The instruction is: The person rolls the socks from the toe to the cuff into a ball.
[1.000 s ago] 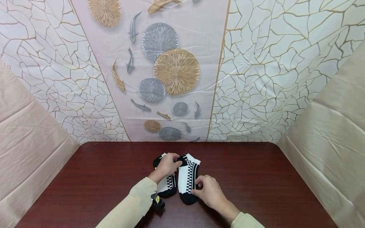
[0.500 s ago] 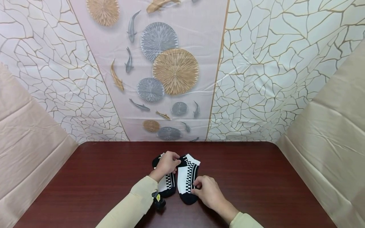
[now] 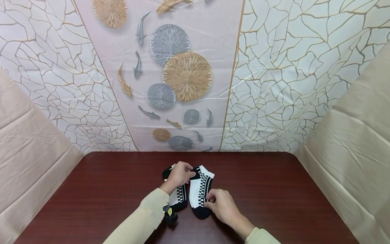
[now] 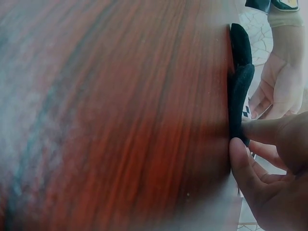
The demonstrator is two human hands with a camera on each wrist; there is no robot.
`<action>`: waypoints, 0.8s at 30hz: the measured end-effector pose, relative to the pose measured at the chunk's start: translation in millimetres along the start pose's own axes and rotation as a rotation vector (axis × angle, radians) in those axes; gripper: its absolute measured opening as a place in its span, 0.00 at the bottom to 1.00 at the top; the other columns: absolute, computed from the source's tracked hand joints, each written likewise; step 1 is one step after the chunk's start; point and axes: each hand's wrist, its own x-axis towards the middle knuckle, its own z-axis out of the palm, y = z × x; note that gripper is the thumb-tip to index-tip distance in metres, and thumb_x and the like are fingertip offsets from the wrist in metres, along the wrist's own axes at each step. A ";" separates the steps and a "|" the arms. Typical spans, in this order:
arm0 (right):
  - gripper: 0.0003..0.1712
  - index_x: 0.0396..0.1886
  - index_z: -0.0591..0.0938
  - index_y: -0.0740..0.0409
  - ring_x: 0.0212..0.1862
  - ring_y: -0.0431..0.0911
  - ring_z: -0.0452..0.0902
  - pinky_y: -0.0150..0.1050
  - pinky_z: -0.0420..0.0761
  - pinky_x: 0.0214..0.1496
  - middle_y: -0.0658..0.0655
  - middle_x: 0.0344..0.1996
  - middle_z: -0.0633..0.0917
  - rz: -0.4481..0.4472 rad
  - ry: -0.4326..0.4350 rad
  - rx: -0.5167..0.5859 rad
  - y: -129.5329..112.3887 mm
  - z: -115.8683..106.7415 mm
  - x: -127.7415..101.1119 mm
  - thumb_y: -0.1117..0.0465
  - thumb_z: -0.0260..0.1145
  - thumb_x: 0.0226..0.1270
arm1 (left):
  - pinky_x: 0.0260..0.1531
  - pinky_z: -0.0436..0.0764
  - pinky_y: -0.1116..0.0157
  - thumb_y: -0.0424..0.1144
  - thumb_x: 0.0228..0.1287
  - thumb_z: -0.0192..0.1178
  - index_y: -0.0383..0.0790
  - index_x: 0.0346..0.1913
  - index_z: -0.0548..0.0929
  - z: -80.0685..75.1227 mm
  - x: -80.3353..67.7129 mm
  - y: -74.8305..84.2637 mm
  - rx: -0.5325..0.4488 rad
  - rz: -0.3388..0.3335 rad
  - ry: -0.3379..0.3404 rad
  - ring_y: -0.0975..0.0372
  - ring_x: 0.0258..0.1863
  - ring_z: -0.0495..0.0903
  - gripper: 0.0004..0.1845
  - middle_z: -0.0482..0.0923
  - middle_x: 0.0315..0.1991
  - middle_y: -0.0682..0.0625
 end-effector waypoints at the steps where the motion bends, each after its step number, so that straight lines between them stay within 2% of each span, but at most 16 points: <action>1: 0.09 0.28 0.84 0.52 0.24 0.33 0.73 0.32 0.75 0.29 0.41 0.21 0.79 0.002 -0.001 0.001 -0.2 0.1 0.2 0.66 0.78 0.54 | 0.33 0.83 0.63 0.37 0.65 0.68 0.34 0.49 0.86 0.0 0.0 0.3 0.009 -0.002 0.002 0.63 0.24 0.82 0.13 0.82 0.33 0.50; 5: 0.09 0.28 0.84 0.52 0.24 0.33 0.73 0.32 0.75 0.28 0.42 0.21 0.79 0.010 -0.011 0.007 -0.6 0.2 0.4 0.67 0.77 0.55 | 0.34 0.82 0.63 0.40 0.66 0.68 0.34 0.50 0.86 0.4 -0.7 1.9 0.035 0.002 0.005 0.65 0.25 0.80 0.15 0.82 0.30 0.52; 9: 0.08 0.28 0.84 0.53 0.24 0.34 0.73 0.32 0.75 0.28 0.43 0.21 0.79 0.010 -0.017 0.009 -0.8 -0.2 0.1 0.67 0.77 0.56 | 0.26 0.76 0.65 0.41 0.67 0.68 0.37 0.42 0.89 2.0 -1.2 3.2 0.037 0.020 0.012 0.65 0.20 0.75 0.10 0.78 0.21 0.52; 13: 0.08 0.32 0.84 0.54 0.23 0.34 0.72 0.33 0.74 0.28 0.42 0.21 0.78 0.016 -0.022 0.009 -1.7 0.1 0.3 0.67 0.76 0.56 | 0.27 0.75 0.65 0.40 0.66 0.68 0.40 0.36 0.86 3.9 -1.4 2.1 0.031 0.028 0.025 0.65 0.22 0.75 0.07 0.78 0.24 0.53; 17: 0.09 0.35 0.83 0.56 0.23 0.33 0.71 0.33 0.74 0.29 0.42 0.21 0.77 0.027 -0.027 0.011 -3.0 0.0 0.7 0.67 0.76 0.57 | 0.28 0.76 0.64 0.39 0.68 0.67 0.42 0.37 0.84 4.5 -1.8 -0.3 0.003 0.030 0.020 0.63 0.24 0.76 0.05 0.77 0.27 0.53; 24: 0.10 0.35 0.83 0.57 0.22 0.33 0.71 0.33 0.73 0.28 0.43 0.20 0.77 0.017 -0.023 0.016 -2.6 -1.3 0.4 0.67 0.76 0.56 | 0.27 0.75 0.64 0.39 0.69 0.65 0.44 0.36 0.81 5.7 0.9 -3.2 -0.045 0.047 0.024 0.62 0.26 0.75 0.04 0.76 0.30 0.53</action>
